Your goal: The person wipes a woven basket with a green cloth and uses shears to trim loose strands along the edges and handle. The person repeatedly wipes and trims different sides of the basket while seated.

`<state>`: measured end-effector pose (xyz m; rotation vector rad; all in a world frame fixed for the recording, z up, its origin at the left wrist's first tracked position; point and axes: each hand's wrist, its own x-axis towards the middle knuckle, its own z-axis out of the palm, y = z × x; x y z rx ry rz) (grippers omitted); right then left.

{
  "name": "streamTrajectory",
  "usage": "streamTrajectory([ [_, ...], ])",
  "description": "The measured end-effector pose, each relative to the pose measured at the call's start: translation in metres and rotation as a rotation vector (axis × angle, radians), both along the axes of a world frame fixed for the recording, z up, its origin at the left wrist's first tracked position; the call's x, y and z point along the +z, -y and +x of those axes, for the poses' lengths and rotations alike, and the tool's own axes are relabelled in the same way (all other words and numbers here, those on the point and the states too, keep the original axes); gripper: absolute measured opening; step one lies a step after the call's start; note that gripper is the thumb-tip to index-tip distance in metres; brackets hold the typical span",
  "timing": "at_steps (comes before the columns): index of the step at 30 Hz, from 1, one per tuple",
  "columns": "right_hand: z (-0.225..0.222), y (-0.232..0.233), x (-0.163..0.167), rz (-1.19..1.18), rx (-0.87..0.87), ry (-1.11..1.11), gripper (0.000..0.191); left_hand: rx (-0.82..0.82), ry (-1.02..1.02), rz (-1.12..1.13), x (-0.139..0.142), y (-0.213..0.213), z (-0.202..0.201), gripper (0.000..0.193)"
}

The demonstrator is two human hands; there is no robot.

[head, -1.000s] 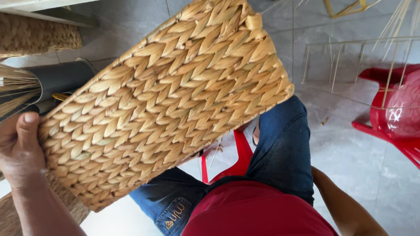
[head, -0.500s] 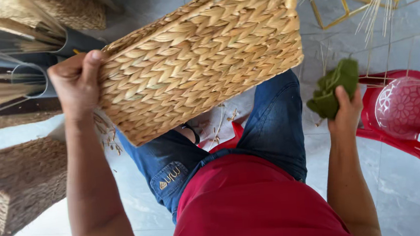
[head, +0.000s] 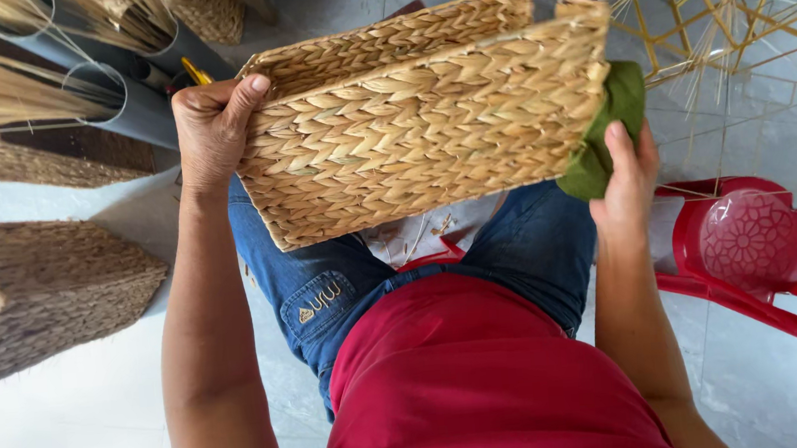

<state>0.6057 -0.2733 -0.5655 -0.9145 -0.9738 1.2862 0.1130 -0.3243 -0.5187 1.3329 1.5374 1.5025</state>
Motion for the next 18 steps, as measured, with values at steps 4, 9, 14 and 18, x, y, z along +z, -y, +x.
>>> streamTrajectory([
  [4,0.003,0.038,-0.011,-0.029,-0.088,0.038,0.048,-0.039,0.013,0.069,-0.007,0.008,0.012,0.035],
  [9,0.001,0.047,0.003,0.056,-0.176,0.122,0.04,0.001,0.026,0.069,-0.008,0.002,0.02,0.041],
  [14,-0.043,0.046,0.053,0.378,-0.142,0.33,0.038,0.046,0.007,0.041,-0.004,-0.013,0.021,0.047],
  [18,-0.157,0.048,0.064,0.583,0.133,0.476,0.06,0.055,-0.02,0.023,-0.001,-0.021,0.017,0.048],
])
